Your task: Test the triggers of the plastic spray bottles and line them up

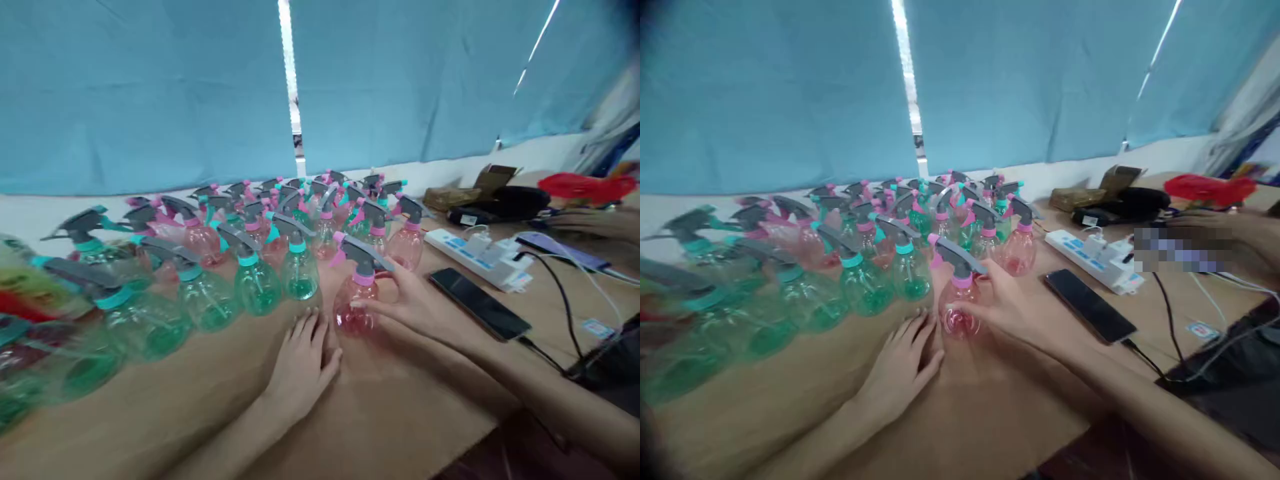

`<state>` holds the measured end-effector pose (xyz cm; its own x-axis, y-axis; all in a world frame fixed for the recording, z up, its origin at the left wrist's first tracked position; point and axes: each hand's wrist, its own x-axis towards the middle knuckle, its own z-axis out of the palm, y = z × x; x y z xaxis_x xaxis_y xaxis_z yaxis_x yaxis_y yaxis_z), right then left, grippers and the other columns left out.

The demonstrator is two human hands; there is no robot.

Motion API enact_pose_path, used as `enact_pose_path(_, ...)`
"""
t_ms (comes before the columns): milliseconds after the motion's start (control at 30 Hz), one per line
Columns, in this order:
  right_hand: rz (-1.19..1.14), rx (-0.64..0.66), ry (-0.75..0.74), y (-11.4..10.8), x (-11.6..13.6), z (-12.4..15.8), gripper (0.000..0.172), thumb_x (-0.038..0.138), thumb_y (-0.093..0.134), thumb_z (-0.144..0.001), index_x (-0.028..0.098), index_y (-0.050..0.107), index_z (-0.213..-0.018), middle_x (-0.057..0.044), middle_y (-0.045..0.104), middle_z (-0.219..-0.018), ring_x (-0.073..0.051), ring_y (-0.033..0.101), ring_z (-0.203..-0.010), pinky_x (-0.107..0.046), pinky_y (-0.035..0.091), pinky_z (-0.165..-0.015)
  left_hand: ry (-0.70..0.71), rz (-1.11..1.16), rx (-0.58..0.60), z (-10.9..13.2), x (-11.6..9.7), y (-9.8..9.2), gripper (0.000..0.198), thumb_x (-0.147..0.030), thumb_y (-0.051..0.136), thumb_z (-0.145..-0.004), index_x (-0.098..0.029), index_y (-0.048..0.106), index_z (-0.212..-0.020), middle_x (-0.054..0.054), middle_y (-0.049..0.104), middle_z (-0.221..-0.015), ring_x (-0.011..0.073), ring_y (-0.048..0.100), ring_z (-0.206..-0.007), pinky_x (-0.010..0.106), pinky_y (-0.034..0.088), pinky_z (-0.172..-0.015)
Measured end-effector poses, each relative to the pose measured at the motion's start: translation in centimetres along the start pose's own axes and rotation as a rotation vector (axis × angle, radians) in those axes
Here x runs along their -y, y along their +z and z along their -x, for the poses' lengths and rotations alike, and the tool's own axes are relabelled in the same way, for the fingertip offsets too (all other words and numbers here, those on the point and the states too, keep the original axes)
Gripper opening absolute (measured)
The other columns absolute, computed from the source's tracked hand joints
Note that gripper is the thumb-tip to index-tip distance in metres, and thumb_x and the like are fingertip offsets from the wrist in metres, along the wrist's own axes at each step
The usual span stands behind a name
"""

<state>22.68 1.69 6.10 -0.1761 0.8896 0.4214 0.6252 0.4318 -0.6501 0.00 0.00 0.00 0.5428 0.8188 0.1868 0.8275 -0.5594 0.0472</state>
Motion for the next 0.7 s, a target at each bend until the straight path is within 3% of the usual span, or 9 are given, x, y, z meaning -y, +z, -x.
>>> enact_pose_path(133,0.015,-0.024,-0.036,0.3,0.5,-0.9,0.037,0.042,0.072,-0.077,0.02,0.058,-0.104,-0.008,0.067,-0.113,-0.027,0.063,-0.104,-0.044,0.05,-0.09,0.038,0.017,-0.073,0.1,0.3,0.4,0.051,-0.036,0.049,-0.093,-0.008,0.046,-0.135,0.019,0.049,-0.141,0.0347,0.046,-0.129,0.054,0.039,-0.102)
enact_pose_path(300,0.143,-0.157,-0.043,1.7,-0.6,-3.1,0.035,0.042,0.07,-0.078,0.017,0.062,-0.1,-0.011,0.069,-0.099,-0.029,0.066,-0.091,-0.044,0.053,-0.077,0.045,0.014,-0.095,0.1,0.4,0.6,0.048,-0.035,0.051,-0.092,-0.006,0.051,-0.13,0.021,0.051,-0.138,0.0355,0.046,-0.128,0.053,0.04,-0.101)
enact_pose_path(700,0.108,-0.229,-0.072,3.8,-2.4,-7.0,0.04,0.033,0.068,-0.08,0.014,0.057,-0.113,-0.015,0.07,-0.108,-0.031,0.068,-0.101,-0.043,0.054,-0.084,0.052,-0.001,-0.097,0.1,0.6,0.9,0.05,-0.036,0.05,-0.092,-0.006,0.05,-0.132,0.02,0.05,-0.139,0.0353,0.045,-0.129,0.052,0.04,-0.102)
